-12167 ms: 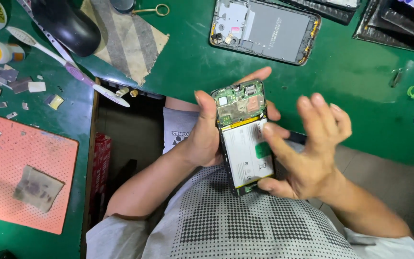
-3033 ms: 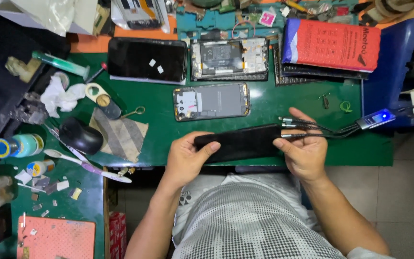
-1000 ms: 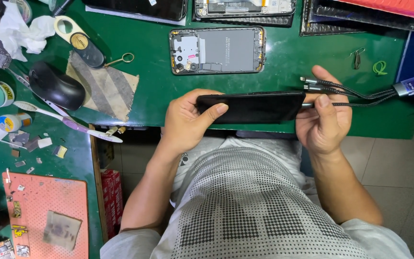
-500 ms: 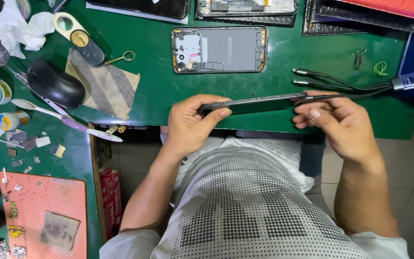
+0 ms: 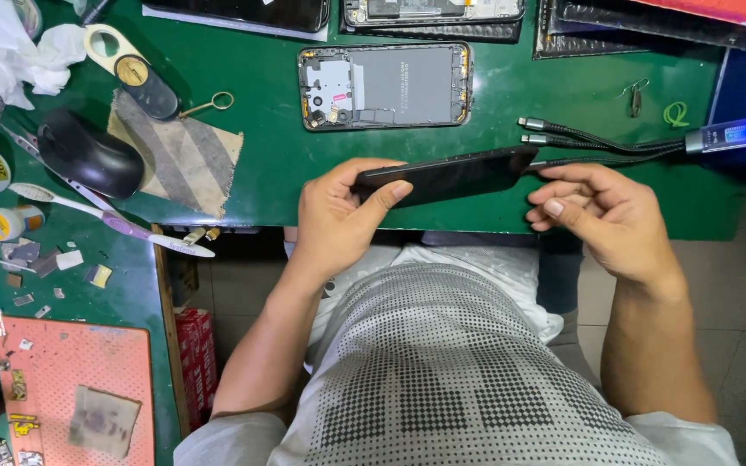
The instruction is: Connecting internal ribbon cables and components during a mobile phone repair process
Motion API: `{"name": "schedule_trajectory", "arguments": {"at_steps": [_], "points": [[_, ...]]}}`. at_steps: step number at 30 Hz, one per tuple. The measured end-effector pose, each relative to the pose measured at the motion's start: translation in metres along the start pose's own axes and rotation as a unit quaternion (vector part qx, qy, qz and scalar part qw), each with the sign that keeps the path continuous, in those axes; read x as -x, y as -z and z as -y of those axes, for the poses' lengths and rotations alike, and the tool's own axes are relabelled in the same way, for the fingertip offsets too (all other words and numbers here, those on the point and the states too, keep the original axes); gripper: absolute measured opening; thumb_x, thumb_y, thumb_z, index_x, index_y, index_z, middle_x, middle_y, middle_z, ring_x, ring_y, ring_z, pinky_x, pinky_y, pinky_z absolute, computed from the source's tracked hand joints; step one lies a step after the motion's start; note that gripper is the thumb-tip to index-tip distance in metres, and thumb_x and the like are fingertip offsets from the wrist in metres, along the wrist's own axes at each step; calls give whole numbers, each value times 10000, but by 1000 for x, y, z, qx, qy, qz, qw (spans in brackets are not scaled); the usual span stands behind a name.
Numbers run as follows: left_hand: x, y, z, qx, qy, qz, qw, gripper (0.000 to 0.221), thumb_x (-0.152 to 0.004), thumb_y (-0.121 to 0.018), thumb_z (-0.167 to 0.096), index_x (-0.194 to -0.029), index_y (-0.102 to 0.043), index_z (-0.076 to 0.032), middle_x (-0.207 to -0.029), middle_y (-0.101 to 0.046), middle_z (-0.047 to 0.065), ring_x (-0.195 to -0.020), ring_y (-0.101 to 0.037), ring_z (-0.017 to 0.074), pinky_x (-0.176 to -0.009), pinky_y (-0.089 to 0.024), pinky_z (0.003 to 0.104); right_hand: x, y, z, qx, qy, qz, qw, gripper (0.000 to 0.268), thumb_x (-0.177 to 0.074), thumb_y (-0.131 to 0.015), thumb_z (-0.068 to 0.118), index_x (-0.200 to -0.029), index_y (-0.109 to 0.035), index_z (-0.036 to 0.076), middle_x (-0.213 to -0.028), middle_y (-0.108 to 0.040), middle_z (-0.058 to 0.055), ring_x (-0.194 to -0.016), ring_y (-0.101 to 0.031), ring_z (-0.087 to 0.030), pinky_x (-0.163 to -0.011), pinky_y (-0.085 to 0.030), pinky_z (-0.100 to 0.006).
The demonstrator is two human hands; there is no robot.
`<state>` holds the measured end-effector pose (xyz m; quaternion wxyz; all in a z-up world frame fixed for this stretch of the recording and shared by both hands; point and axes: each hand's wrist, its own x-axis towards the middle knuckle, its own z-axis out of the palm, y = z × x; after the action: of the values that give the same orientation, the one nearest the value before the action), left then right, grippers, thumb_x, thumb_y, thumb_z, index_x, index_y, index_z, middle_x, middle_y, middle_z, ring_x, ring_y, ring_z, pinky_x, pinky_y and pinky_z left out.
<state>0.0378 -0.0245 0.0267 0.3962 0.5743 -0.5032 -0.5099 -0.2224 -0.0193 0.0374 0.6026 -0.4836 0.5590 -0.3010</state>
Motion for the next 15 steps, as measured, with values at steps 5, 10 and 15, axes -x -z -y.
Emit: {"name": "schedule_trajectory", "arguments": {"at_steps": [5,10,15], "points": [[-3,-3,0,3,37,-21,999,188,-710,-680,-182,-875,-639,-101,-837,-661,-2,-767,-599,51,-709,-485,166,0,6,-10,-7,4,0,1000,274,-749,-558,-38,-1010,-510,-103,-851,-598,-198,-690,-620,-234,-645,-546,-273],[-5,-4,2,5,45,-24,999,205,-708,-677,-198,-877,-635,-89,-832,-657,-1,-755,-595,51,-700,-491,169,0,9,-10,-14,9,16,1000,224,-744,-566,-38,-958,-533,-98,-822,-606,-193,-661,-629,-230,-623,-549,-253],[-6,-4,1,5,48,-25,999,202,-710,-677,-192,-875,-634,-85,-826,-655,-3,-750,-589,47,-698,-491,170,-1,10,-12,-10,8,16,1000,223,-743,-568,-38,-957,-536,-94,-824,-607,-185,-655,-628,-222,-628,-547,-249]]}}
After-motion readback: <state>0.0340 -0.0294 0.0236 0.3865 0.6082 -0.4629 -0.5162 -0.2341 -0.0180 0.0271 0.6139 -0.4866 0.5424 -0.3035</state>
